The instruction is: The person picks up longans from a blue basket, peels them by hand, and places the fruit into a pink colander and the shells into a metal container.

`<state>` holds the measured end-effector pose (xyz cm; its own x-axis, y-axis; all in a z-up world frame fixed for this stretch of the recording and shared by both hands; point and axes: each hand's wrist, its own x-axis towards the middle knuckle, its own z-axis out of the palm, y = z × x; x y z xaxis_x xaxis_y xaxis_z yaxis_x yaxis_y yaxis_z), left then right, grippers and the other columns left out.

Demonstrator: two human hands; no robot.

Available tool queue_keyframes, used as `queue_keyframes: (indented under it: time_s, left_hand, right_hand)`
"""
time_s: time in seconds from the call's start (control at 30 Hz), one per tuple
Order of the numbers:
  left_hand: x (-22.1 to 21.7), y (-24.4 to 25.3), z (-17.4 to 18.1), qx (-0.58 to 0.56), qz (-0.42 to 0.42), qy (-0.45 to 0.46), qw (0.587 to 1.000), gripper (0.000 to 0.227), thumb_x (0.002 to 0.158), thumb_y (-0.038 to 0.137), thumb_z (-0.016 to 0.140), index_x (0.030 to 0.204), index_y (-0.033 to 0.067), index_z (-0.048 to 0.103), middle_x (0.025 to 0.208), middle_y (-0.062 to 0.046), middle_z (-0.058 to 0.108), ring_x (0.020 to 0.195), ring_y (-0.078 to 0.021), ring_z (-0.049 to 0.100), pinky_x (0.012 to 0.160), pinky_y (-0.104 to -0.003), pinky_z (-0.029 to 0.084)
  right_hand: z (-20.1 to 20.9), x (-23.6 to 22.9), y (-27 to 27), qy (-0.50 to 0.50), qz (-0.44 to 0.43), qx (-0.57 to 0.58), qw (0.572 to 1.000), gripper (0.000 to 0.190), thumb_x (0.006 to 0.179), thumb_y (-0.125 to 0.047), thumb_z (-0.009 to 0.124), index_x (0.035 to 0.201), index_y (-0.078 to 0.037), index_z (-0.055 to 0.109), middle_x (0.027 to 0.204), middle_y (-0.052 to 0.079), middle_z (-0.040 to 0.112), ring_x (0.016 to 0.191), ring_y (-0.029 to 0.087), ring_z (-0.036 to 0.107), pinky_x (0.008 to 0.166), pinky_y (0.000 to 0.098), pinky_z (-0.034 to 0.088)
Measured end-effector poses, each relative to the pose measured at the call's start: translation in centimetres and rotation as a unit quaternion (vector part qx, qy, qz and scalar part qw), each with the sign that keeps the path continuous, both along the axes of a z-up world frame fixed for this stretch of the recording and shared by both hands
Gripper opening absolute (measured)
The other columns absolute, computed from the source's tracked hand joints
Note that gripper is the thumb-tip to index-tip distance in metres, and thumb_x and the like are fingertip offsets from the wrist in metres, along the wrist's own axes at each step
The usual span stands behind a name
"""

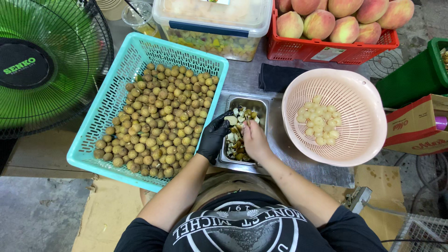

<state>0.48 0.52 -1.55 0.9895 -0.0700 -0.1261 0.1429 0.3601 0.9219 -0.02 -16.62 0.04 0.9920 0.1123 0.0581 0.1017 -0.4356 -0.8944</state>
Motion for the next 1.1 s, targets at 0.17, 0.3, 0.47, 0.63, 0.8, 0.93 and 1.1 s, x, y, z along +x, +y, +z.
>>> queue_keyframes:
  time_s: [0.17, 0.3, 0.47, 0.63, 0.8, 0.93, 1.1]
  left_hand:
    - [0.5, 0.5, -0.9, -0.216, 0.024, 0.040, 0.975, 0.036, 0.103, 0.011, 0.057, 0.139, 0.0054, 0.061, 0.118, -0.011, 0.071, 0.101, -0.0168, 0.067, 0.089, -0.030, 0.056]
    - [0.7, 0.3, -2.0, -0.024, 0.013, -0.003, 1.000, 0.044, 0.098, 0.005, 0.063, 0.142, 0.0046, 0.060, 0.123, -0.008, 0.069, 0.105, -0.0145, 0.064, 0.092, -0.029, 0.053]
    - [1.5, -0.8, -5.5, 0.020, -0.061, -0.019, 0.998, 0.041, 0.094, 0.007, 0.071, 0.133, 0.0038, 0.061, 0.121, -0.007, 0.070, 0.109, -0.0139, 0.065, 0.096, -0.029, 0.053]
    - [1.8, -0.4, -6.3, 0.000, -0.041, -0.038, 0.998, 0.031, 0.097, 0.007, 0.069, 0.127, 0.0014, 0.062, 0.112, -0.008, 0.069, 0.098, -0.0143, 0.064, 0.083, -0.031, 0.055]
    - [1.9, -0.5, -4.9, -0.090, -0.058, 0.063, 0.992, 0.029, 0.097, 0.015, 0.062, 0.125, 0.0076, 0.063, 0.112, -0.004, 0.068, 0.095, -0.0160, 0.067, 0.078, -0.032, 0.060]
    - [1.2, -1.0, -4.3, 0.030, -0.100, 0.060, 0.993, 0.030, 0.095, 0.008, 0.060, 0.124, 0.0056, 0.066, 0.113, -0.007, 0.066, 0.093, -0.0180, 0.067, 0.076, -0.032, 0.059]
    - [1.5, -1.3, -4.0, -0.061, -0.106, 0.130, 0.984, 0.031, 0.096, 0.006, 0.059, 0.125, 0.0027, 0.067, 0.110, -0.012, 0.070, 0.088, -0.0190, 0.070, 0.077, -0.032, 0.060]
  right_hand:
    - [-0.8, -1.0, -1.0, -0.072, 0.037, -0.087, 0.993, 0.017, 0.104, -0.014, 0.053, 0.111, 0.002, 0.058, 0.102, 0.023, 0.067, 0.092, 0.038, 0.065, 0.080, 0.0454, 0.051]
    - [3.6, -0.1, -1.8, 0.046, 0.076, -0.186, 0.979, 0.036, 0.099, -0.019, 0.060, 0.131, -0.003, 0.057, 0.108, 0.020, 0.067, 0.093, 0.033, 0.069, 0.081, 0.0424, 0.053]
    - [9.1, -0.1, -0.7, -0.034, 0.076, -0.178, 0.981, 0.042, 0.092, -0.024, 0.070, 0.132, -0.013, 0.064, 0.107, 0.017, 0.071, 0.090, 0.039, 0.069, 0.079, 0.0440, 0.055]
    - [8.4, 0.3, -0.6, -0.212, 0.139, -0.232, 0.939, 0.035, 0.089, -0.025, 0.075, 0.118, -0.007, 0.069, 0.110, 0.015, 0.073, 0.097, 0.036, 0.071, 0.081, 0.0414, 0.056]
    - [7.5, -1.2, -0.4, -0.232, 0.102, -0.243, 0.936, 0.033, 0.086, -0.024, 0.073, 0.116, -0.009, 0.070, 0.109, 0.013, 0.073, 0.088, 0.034, 0.072, 0.074, 0.0411, 0.058]
    - [6.7, -1.8, -0.1, -0.217, 0.101, -0.299, 0.924, 0.034, 0.085, -0.026, 0.074, 0.114, -0.010, 0.069, 0.106, 0.012, 0.073, 0.083, 0.034, 0.071, 0.070, 0.0426, 0.057]
    - [5.7, -1.8, -0.4, -0.200, 0.101, -0.280, 0.933, 0.031, 0.085, -0.025, 0.073, 0.109, -0.008, 0.063, 0.101, 0.012, 0.070, 0.078, 0.033, 0.070, 0.067, 0.0423, 0.055]
